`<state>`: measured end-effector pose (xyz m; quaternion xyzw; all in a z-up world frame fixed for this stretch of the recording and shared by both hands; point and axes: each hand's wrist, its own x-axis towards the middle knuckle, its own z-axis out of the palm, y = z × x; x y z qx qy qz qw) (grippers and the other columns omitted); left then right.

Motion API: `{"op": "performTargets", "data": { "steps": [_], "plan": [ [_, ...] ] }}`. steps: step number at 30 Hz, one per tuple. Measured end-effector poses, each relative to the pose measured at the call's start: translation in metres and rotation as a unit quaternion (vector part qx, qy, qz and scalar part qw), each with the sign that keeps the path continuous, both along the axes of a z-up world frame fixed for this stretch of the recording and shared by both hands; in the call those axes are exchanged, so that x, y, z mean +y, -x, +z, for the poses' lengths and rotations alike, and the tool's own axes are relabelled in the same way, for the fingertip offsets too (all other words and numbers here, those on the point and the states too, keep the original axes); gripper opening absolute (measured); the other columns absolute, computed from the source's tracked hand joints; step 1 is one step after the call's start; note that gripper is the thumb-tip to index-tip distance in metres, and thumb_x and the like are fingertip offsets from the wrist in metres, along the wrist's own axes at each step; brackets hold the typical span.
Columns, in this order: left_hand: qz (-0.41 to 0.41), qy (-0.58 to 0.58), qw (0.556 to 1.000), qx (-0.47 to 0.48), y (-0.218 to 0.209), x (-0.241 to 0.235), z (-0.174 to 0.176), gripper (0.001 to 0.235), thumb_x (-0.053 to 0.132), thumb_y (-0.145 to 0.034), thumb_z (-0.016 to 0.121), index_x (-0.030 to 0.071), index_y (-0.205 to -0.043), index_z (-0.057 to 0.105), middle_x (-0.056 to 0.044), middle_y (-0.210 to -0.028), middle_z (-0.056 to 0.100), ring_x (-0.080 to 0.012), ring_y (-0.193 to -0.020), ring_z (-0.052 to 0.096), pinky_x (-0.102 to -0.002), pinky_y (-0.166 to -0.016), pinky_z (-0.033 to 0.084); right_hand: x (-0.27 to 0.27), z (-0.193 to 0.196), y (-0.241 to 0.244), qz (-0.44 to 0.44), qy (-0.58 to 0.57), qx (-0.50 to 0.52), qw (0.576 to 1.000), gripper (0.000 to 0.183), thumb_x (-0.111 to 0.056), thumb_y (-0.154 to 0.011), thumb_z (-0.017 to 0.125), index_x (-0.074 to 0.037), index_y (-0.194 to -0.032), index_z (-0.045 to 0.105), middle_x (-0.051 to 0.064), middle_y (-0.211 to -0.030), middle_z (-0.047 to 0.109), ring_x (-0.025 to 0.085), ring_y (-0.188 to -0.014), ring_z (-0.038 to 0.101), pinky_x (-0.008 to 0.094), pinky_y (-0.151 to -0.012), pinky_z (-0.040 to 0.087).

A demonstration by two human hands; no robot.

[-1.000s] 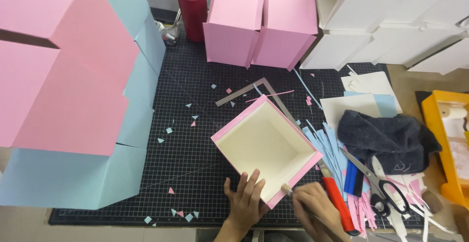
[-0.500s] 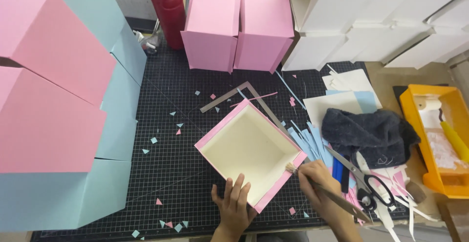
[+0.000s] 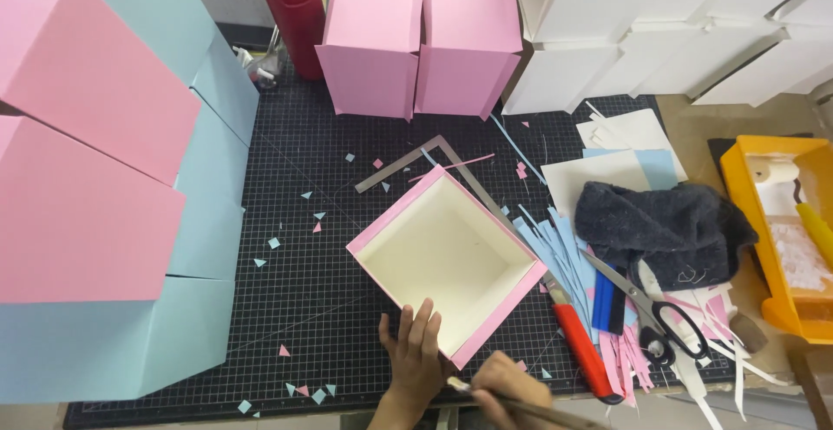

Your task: Assembling a pink paper box by applying glue to the edges and folding them

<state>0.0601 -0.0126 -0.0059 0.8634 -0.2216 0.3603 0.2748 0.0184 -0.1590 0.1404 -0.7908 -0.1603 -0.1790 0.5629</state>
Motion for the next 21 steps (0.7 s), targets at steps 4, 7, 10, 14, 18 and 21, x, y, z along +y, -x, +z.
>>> {"op": "performTargets", "data": {
  "steps": [4, 7, 10, 14, 18, 21],
  "plan": [
    [-0.012, -0.013, 1.000, 0.006, 0.000, 0.003, -0.002, 0.066, 0.061, -0.104, 0.031, 0.006, -0.139, 0.040, -0.014, -0.150, 0.044, -0.0335, -0.150, 0.027, -0.064, -0.119, 0.019, -0.016, 0.011, -0.014, -0.132, 0.044, -0.032, 0.990, 0.011, -0.012, -0.094, 0.059, -0.001, -0.093, 0.062, 0.010, -0.083, 0.067, 0.019, -0.076, 0.062, 0.028, -0.071, 0.053],
    [0.002, -0.006, 1.000, -0.001, 0.000, 0.001, -0.006, 0.053, 0.048, -0.104, 0.041, 0.008, -0.139, 0.039, -0.012, -0.149, 0.045, -0.0311, -0.150, 0.029, -0.065, -0.118, 0.023, 0.001, -0.019, -0.001, 0.007, 0.150, -0.114, 0.982, 0.016, -0.015, -0.099, 0.055, -0.003, -0.091, 0.060, 0.007, -0.079, 0.056, 0.020, -0.068, 0.052, 0.034, -0.065, 0.043],
    [0.019, -0.016, 0.999, -0.021, -0.004, -0.001, 0.002, 0.043, 0.037, -0.102, 0.048, 0.009, -0.134, 0.042, -0.011, -0.146, 0.048, -0.0285, -0.148, 0.032, -0.063, -0.119, 0.022, 0.007, 0.001, 0.001, 0.046, 0.019, -0.031, 0.998, 0.025, -0.027, -0.098, 0.061, -0.007, -0.085, 0.068, 0.002, -0.076, 0.066, 0.016, -0.064, 0.060, 0.025, -0.060, 0.052],
    [-0.003, 0.027, 1.000, -0.003, -0.002, 0.000, 0.033, 0.046, 0.054, -0.104, 0.036, 0.013, -0.117, 0.054, -0.010, -0.135, 0.060, -0.0304, -0.140, 0.042, -0.059, -0.117, 0.016, -0.049, -0.034, -0.017, -0.097, -0.036, 0.211, 0.972, 0.017, -0.001, -0.087, 0.063, -0.007, -0.071, 0.064, 0.002, -0.065, 0.061, 0.010, -0.056, 0.055, 0.019, -0.046, 0.048],
    [0.013, 0.033, 0.999, -0.004, -0.003, -0.005, 0.039, 0.043, 0.051, -0.107, 0.028, 0.016, -0.105, 0.054, -0.008, -0.130, 0.064, -0.0319, -0.136, 0.048, -0.057, -0.119, 0.009, -0.092, -0.025, -0.053, -0.257, -0.005, 0.166, 0.952, 0.013, -0.009, -0.095, 0.061, -0.007, -0.084, 0.067, 0.003, -0.070, 0.066, 0.009, -0.060, 0.056, 0.020, -0.052, 0.044],
    [0.019, 0.030, 0.999, -0.008, -0.001, -0.003, 0.035, 0.040, 0.047, -0.107, 0.029, 0.016, -0.106, 0.054, -0.009, -0.130, 0.064, -0.0326, -0.137, 0.047, -0.058, -0.120, 0.008, -0.095, -0.010, -0.056, -0.319, 0.012, 0.121, 0.940, 0.011, -0.011, -0.100, 0.057, -0.007, -0.091, 0.063, 0.004, -0.077, 0.066, 0.010, -0.063, 0.057, 0.023, -0.055, 0.045]
  ]
}}
